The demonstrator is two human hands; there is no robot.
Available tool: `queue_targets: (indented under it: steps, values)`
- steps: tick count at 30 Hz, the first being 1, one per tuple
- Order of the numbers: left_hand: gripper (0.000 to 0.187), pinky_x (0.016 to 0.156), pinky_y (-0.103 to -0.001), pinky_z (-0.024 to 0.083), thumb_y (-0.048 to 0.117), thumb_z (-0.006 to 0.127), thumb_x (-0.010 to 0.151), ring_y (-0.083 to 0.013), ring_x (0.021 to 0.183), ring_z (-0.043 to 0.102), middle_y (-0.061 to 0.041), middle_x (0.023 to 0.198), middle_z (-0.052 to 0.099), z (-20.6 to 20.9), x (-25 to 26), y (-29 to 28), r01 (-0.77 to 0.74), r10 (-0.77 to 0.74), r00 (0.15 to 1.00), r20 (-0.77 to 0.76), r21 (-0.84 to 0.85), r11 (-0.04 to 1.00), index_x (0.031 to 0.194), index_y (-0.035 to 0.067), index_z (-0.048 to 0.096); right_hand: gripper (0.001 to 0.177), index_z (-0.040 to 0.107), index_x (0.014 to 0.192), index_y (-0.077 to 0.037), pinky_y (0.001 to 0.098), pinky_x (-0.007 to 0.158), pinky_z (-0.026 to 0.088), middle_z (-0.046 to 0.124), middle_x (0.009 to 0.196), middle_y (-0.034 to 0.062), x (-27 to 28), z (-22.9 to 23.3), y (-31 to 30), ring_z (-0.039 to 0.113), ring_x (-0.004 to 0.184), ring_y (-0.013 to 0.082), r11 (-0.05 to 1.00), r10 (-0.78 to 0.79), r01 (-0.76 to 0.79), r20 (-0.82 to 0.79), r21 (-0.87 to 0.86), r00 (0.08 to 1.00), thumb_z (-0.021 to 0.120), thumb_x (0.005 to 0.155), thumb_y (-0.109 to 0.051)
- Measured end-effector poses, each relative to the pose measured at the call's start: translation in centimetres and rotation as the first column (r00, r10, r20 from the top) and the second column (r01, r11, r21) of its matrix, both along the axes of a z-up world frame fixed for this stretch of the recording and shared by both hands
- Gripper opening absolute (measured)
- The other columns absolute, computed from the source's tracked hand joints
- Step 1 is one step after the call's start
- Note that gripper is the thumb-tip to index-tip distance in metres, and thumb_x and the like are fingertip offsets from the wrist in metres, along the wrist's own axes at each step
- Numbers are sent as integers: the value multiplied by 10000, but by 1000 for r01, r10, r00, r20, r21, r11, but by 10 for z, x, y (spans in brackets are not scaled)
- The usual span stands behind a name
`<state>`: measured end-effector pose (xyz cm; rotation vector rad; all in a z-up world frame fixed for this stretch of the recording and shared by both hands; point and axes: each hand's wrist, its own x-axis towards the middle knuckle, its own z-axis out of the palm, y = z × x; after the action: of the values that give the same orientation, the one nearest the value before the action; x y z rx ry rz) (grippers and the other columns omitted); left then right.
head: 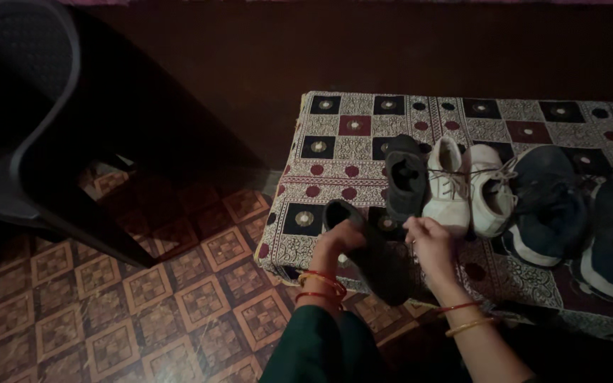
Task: The person removes laces from several pairs of shoes placed on a patterned bench, then re-laces each pair. They handle dark and light-colored shoes, threading laces through eyelets and tying them.
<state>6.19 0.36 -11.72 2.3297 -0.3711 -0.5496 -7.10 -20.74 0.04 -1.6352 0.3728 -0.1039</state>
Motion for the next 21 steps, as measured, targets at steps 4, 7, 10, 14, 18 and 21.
queue_targets:
  steps: [4,7,10,14,18,21]
  values:
    - [392,818,-393,574,239,729,726,-307,956,748,-171,1021,779,16,1,-6,100,-101,995,-8,-104,990,1048,21,772,385,738,1084,-8,410,787,542,684,1089,133,-31,20,13,670,951,328,595,283,274,516,-755,808,781,795,-259]
    - [382,818,-378,568,240,739,734,-288,957,745,-143,1031,784,43,-7,6,225,-229,973,5,-208,952,1053,36,791,244,738,945,-61,371,728,569,703,1021,62,-59,39,29,717,886,251,741,339,-159,160,-653,927,803,808,-253]
    - [390,806,-379,573,233,778,705,-285,939,748,-133,1014,786,65,-25,16,222,-217,974,56,-84,972,1048,50,799,212,720,930,-31,386,799,551,683,994,104,-79,47,40,685,943,309,712,387,-21,367,-702,846,781,755,-135]
    - [465,783,-410,595,210,888,585,-319,893,754,-169,947,775,83,-47,20,163,-168,977,134,49,985,1014,64,779,116,696,906,-28,370,754,532,693,935,99,-80,49,49,691,882,312,731,371,-21,371,-682,851,757,815,-66]
    - [404,825,-421,596,210,869,625,-351,938,742,-189,963,764,89,-54,15,86,-96,965,242,55,995,1001,82,789,92,687,933,-23,308,694,539,730,857,71,-65,59,53,687,763,199,936,285,-185,338,-299,897,736,900,-93]
    - [390,828,-413,598,203,851,610,-339,915,749,-154,956,771,87,-54,11,59,-55,961,270,-6,998,988,116,806,113,660,992,-25,277,686,521,707,864,54,-54,74,36,636,729,131,986,149,-168,410,11,900,708,967,-124]
